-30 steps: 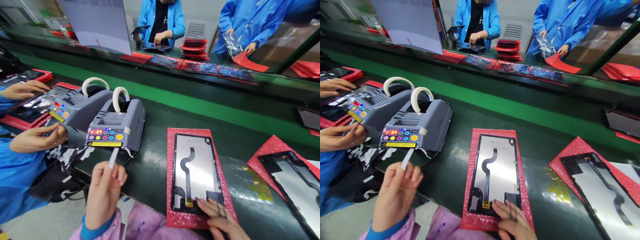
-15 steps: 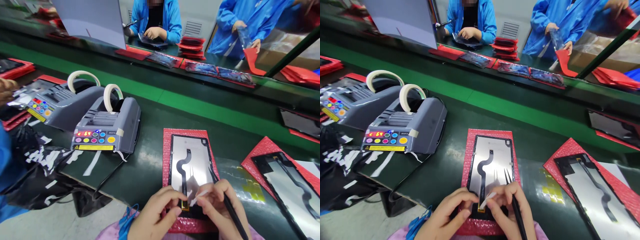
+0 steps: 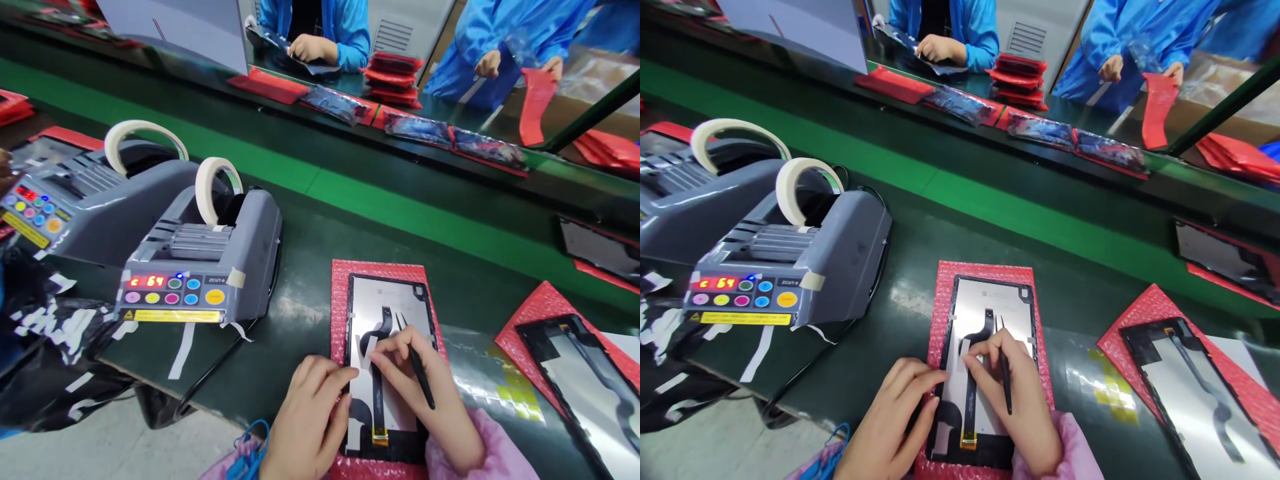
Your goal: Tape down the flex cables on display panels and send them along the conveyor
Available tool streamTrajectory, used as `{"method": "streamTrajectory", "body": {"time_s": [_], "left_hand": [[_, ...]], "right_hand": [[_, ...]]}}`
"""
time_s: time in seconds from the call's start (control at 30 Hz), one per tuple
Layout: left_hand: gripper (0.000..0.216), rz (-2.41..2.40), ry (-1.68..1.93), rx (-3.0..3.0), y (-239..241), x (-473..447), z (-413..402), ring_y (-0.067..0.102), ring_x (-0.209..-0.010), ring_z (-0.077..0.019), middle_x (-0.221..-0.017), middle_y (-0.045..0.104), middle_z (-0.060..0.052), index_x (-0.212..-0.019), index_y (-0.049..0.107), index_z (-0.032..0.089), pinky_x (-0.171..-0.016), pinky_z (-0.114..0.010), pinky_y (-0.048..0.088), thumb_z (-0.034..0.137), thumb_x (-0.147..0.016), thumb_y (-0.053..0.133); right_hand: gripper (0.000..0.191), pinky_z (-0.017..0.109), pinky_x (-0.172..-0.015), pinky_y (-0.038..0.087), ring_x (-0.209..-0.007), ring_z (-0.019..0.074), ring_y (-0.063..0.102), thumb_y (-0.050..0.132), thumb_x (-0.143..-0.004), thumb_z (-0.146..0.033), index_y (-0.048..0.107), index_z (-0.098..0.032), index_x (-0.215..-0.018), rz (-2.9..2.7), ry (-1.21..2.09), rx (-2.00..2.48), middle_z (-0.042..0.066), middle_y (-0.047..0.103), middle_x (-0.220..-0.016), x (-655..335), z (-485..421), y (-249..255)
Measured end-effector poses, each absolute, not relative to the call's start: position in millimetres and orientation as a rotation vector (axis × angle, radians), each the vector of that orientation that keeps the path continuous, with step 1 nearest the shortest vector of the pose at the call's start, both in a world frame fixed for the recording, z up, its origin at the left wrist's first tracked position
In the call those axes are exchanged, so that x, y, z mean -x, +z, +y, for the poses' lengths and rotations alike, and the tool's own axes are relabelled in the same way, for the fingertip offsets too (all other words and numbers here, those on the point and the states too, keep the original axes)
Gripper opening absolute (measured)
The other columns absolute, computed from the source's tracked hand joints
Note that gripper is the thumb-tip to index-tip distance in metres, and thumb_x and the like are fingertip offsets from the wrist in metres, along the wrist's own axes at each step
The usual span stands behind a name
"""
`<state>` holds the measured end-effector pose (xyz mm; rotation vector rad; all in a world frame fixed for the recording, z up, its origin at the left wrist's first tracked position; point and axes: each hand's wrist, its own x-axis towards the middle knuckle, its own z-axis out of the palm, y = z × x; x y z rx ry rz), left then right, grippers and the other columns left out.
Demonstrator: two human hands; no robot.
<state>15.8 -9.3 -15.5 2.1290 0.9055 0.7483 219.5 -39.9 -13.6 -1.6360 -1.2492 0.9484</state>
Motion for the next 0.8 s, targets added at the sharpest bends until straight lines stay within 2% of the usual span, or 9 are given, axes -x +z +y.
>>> {"method": "streamTrajectory", "body": {"time_s": [0.17,0.33,0.57,0.8], "left_hand": [[0.039,0.946,0.733,-2.339,-20.3,-18.2,-10.8,0.057,-0.104,-0.0262,-0.106,0.062,-0.009,-0.127,0.067,0.023,-0.089,-0.037,0.055,0.011,-0.095,0.048],[0.033,1.041,0.676,-2.524,-30.8,-23.0,-13.8,0.055,-0.107,-0.0291,-0.114,0.064,-0.009,-0.128,0.068,0.027,-0.086,-0.040,0.054,0.027,-0.103,0.048],[0.034,1.058,0.579,-2.609,-35.9,-23.8,-16.1,0.055,-0.109,-0.0291,-0.114,0.065,-0.009,-0.133,0.066,0.028,-0.088,-0.040,0.053,0.032,-0.103,0.051],[0.031,1.054,0.623,-2.626,-31.8,-26.5,-15.3,0.053,-0.105,-0.0293,-0.110,0.064,-0.007,-0.130,0.068,0.032,-0.086,-0.040,0.049,0.034,-0.102,0.053]], "right_hand": [[0.036,0.035,-0.074,0.048,-0.081,0.0229,0.068,0.067,-0.095,-0.040,0.036,-0.028,-0.080,-1.289,0.903,1.737,0.002,0.074,-0.086,-218.4,-37.7,-18.8],[0.035,0.035,-0.074,0.044,-0.082,0.0223,0.065,0.065,-0.096,-0.036,0.034,-0.029,-0.082,-1.302,0.901,1.780,0.001,0.073,-0.089,-218.3,-36.9,-24.4],[0.035,0.031,-0.065,0.043,-0.065,0.0163,0.055,0.068,-0.094,-0.033,0.034,-0.029,-0.085,-1.298,0.823,1.764,-0.003,0.069,-0.086,-219.8,-27.0,-22.0],[0.031,0.032,-0.071,0.047,-0.075,0.0180,0.065,0.068,-0.094,-0.036,0.038,-0.029,-0.089,-1.280,0.835,1.680,0.000,0.070,-0.092,-222.4,-20.2,-17.7]]}}
